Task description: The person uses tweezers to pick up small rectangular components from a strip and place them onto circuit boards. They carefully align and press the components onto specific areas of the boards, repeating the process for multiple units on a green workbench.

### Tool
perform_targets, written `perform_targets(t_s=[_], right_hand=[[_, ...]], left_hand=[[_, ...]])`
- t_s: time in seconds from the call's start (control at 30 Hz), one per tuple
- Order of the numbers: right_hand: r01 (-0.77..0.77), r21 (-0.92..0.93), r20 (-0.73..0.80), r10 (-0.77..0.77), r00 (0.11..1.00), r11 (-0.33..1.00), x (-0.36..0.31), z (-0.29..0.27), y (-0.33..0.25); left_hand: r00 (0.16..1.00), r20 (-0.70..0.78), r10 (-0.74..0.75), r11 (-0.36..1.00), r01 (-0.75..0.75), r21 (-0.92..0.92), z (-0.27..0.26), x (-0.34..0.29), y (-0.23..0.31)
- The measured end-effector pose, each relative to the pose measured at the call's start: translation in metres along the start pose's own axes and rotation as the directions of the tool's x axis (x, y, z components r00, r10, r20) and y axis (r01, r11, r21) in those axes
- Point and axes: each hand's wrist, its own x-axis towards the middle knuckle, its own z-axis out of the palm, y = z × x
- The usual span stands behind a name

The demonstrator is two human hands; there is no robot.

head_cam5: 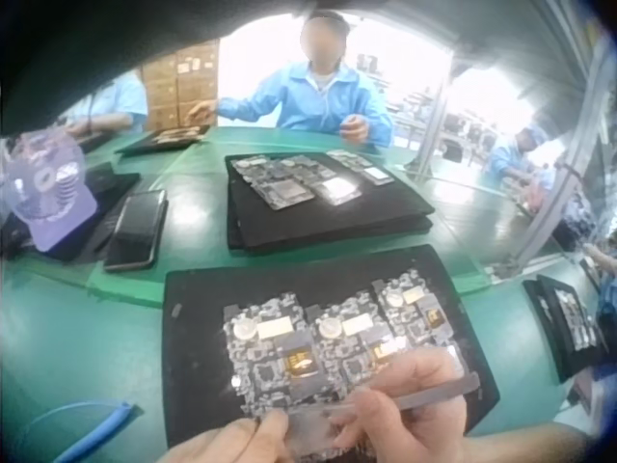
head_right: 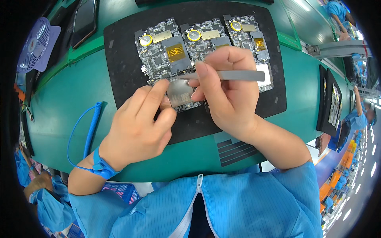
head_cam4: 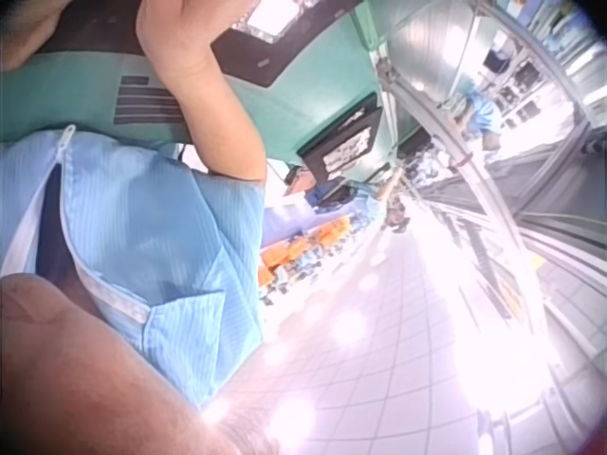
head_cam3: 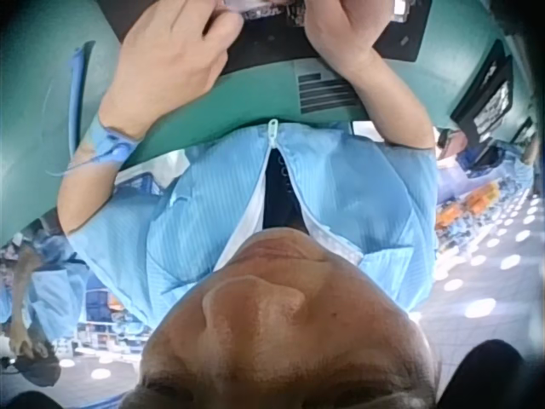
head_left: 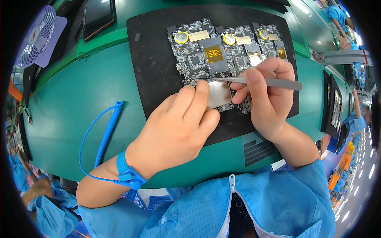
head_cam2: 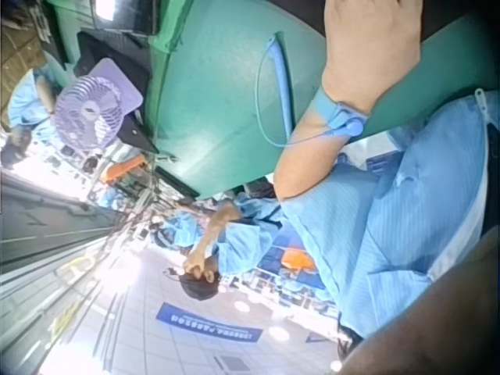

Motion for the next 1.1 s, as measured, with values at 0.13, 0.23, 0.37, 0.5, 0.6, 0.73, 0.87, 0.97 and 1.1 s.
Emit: perform_targets(t_s=[0.13,0.23,0.37,0.5,0.6,0.73,0.87,0.97,1.1], right_hand=[[0.117,-0.018,0.069,-0.115,0.991,0.993,-0.004,-0.003,0.004],[0.223,-0.08,0.217,-0.202,0.955,0.971,0.0,-0.004,0.004],[0.239,-0.201,0.238,-0.189,0.953,0.95,-0.006,0.0,0.001],[0.273,-0.287,0.196,-0.223,0.955,0.918,-0.007,0.003,0.003],[0.282,-0.298,0.255,-0.209,0.944,0.912,-0.005,0.002,0.004],[0.33,-0.259,0.303,-0.249,0.92,0.908,-0.008,-0.002,0.01],[0.17,-0.11,0.188,-0.148,0.971,0.979,-0.004,-0.007,-0.008],[0.0,0.117,-0.02,0.002,1.0,0.993,0.0,-0.01,-0.021],[-0.058,0.155,-0.124,0.078,0.989,0.986,0.004,-0.023,-0.029]], left_hand=[[1.0,0.006,0.024,0.985,-0.025,0.169,0.003,-0.011,0.008],[0.996,-0.037,0.083,0.963,-0.071,0.262,0.006,-0.019,0.011],[0.995,-0.049,0.091,0.959,-0.074,0.274,0.007,-0.017,0.009],[0.994,-0.057,0.095,0.963,-0.078,0.258,0.006,-0.016,0.009],[0.993,-0.064,0.101,0.961,-0.081,0.265,0.006,-0.017,0.008],[0.992,-0.063,0.105,0.958,-0.084,0.274,0.006,-0.015,0.009],[0.994,-0.079,0.081,0.973,-0.062,0.222,0.006,-0.015,0.009],[0.994,-0.107,0.017,0.996,-0.008,0.089,0.006,-0.012,0.006],[0.986,-0.151,-0.075,0.994,0.062,-0.091,0.006,-0.007,0.004]])
